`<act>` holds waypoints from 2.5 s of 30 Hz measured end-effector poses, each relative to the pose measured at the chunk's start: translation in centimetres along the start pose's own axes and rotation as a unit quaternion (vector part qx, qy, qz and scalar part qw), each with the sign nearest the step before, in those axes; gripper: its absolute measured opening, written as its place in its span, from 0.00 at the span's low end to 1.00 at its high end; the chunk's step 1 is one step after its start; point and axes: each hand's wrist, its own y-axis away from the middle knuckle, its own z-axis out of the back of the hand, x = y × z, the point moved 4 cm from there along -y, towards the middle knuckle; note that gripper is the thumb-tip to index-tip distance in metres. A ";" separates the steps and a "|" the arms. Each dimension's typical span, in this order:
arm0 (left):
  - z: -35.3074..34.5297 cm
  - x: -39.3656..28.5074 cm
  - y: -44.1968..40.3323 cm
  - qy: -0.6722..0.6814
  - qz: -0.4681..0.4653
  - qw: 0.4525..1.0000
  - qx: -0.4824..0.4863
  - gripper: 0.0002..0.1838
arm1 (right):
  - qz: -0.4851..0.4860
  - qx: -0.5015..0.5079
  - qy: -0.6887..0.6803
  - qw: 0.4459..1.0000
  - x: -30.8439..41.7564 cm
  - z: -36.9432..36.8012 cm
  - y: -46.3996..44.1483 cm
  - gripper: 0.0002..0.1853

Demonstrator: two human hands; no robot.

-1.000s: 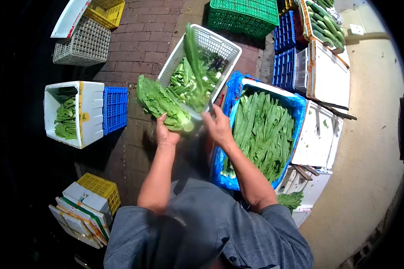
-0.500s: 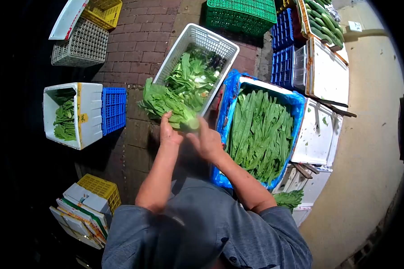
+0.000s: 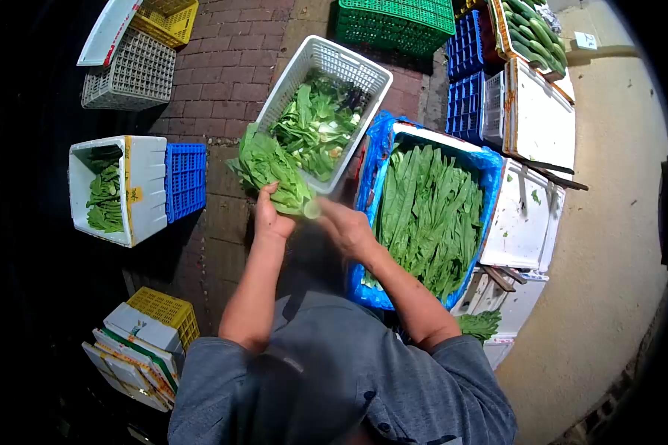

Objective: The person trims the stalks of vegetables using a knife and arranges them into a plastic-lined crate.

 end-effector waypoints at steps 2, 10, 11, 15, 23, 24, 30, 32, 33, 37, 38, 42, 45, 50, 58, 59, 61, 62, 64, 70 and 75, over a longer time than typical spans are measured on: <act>0.1 -0.3 -0.1 0.007 -0.011 1.000 0.011 0.27 | -0.005 0.012 -0.009 1.000 -0.6 -0.3 0.1 0.21; 1.7 -3.0 -0.7 0.047 -0.070 0.996 -0.026 0.28 | -0.167 0.012 -0.246 0.955 -2.1 -1.4 -1.8 0.24; 1.7 -3.4 -0.6 0.045 -0.075 0.996 -0.034 0.28 | -0.223 0.035 -0.264 0.938 -3.2 -1.8 -2.6 0.25; 2.1 -4.3 0.6 -0.019 -0.118 0.992 -0.046 0.28 | -0.326 0.025 -0.289 0.900 -6.3 -3.2 -3.6 0.28; 1.8 -6.6 4.3 -0.177 -0.191 0.966 0.005 0.32 | -0.318 0.036 -0.256 0.912 -7.4 -4.1 1.7 0.26; 1.7 -6.4 4.6 -0.203 -0.188 0.961 0.002 0.32 | -0.315 0.034 -0.249 0.915 -6.9 -4.1 2.5 0.26; -3.0 -0.9 5.8 -0.440 -0.162 0.880 0.069 0.24 | -0.257 -0.095 -0.345 0.898 -5.9 -2.4 4.2 0.26; -5.6 1.9 6.6 -0.559 -0.203 0.797 0.107 0.25 | -0.229 -0.119 -0.304 0.917 -3.9 0.6 4.1 0.28; -6.8 3.6 6.8 -0.628 -0.228 0.732 0.132 0.26 | -0.218 -0.138 -0.279 0.925 -3.2 2.4 4.3 0.29; -10.3 11.5 8.9 -0.643 -0.132 0.730 0.191 0.27 | -0.221 -0.252 -0.242 0.911 -4.0 6.1 9.0 0.31; -10.7 13.4 9.1 -0.650 -0.115 0.717 0.225 0.26 | -0.202 -0.290 -0.262 0.898 -6.7 5.4 11.3 0.31; -12.9 21.9 11.8 -0.655 -0.004 0.697 0.291 0.22 | -0.270 -0.362 -0.405 0.795 -7.0 10.3 22.0 0.23; -12.6 28.0 14.3 -0.670 0.038 0.669 0.319 0.22 | -0.324 -0.468 -0.388 0.725 -7.8 11.7 32.1 0.24; -13.9 41.2 19.6 -0.766 0.116 0.492 0.397 0.25 | -0.366 -0.625 -0.395 0.565 -10.8 9.2 48.2 0.23; -4.5 65.5 22.6 -0.744 0.160 0.393 0.516 0.31 | -0.402 -0.711 -0.471 0.334 -14.1 0.7 62.6 0.19; -3.5 68.2 22.6 -0.743 0.088 0.338 0.571 0.35 | -0.406 -0.714 -0.474 0.319 -14.1 -0.2 63.7 0.18; 2.7 74.3 18.7 -0.771 -0.114 0.156 0.606 0.39 | -0.404 -0.718 -0.461 0.331 -15.9 -3.9 66.2 0.18; 4.7 76.8 19.0 -0.797 -0.125 0.135 0.575 0.44 | -0.404 -0.731 -0.428 0.345 -16.1 -4.6 67.8 0.18; 8.3 80.0 17.9 -0.819 -0.110 0.074 0.558 0.51 | -0.461 -0.718 -0.426 0.301 -17.2 -8.3 69.1 0.19; 14.1 83.6 16.3 -0.832 -0.117 0.007 0.542 0.53 | -0.414 -0.759 -0.422 0.273 -20.4 -17.3 68.9 0.20; 14.4 83.9 16.0 -0.824 -0.095 0.029 0.557 0.52 | -0.336 -0.741 -0.537 0.222 -21.3 -12.2 66.9 0.21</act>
